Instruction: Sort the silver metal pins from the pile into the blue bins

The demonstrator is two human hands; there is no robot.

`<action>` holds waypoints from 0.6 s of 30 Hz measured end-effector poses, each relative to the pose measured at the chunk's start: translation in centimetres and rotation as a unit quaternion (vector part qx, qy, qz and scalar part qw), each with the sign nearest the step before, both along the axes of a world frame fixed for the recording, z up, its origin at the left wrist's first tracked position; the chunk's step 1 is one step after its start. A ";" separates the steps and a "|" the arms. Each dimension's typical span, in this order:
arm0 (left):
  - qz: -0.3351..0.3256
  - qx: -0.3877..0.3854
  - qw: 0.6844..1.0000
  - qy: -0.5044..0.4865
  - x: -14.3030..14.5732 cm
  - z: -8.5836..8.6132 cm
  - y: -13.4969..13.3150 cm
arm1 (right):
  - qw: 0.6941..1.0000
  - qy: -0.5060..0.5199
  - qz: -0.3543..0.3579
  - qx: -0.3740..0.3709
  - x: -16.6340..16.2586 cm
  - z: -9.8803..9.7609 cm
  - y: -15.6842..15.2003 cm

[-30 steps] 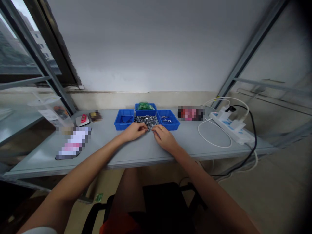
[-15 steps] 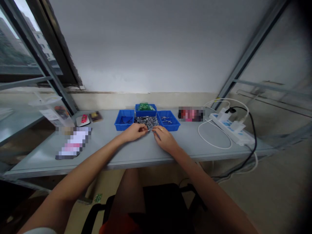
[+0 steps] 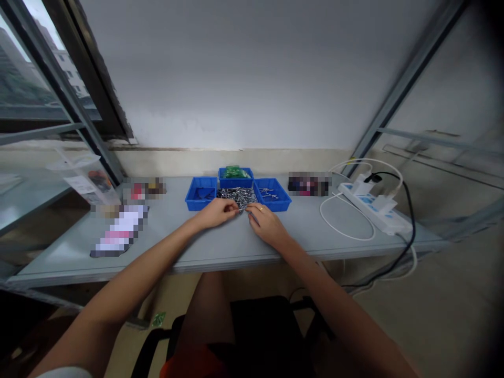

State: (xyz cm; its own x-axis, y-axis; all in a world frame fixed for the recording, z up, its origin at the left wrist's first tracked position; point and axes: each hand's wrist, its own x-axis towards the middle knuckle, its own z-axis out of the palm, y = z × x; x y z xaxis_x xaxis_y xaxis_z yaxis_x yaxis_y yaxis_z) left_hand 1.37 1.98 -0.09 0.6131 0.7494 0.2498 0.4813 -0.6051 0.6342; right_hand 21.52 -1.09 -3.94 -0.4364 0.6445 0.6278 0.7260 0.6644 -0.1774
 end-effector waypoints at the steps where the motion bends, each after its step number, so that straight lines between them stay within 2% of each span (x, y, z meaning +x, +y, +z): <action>1: 0.004 0.002 1.000 -0.001 0.0 0.0 0.0 | 1.000 -0.002 -0.002 0.000 0.0 0.0 0.0; 12: -0.013 -0.009 1.000 0.022 0.0 -0.2 0.0 | 1.000 -0.011 -0.003 0.009 0.0 0.0 0.0; 18: 0.006 0.005 1.000 0.025 -0.1 -0.2 0.2 | 1.000 -0.019 -0.009 0.002 -0.1 0.1 -0.1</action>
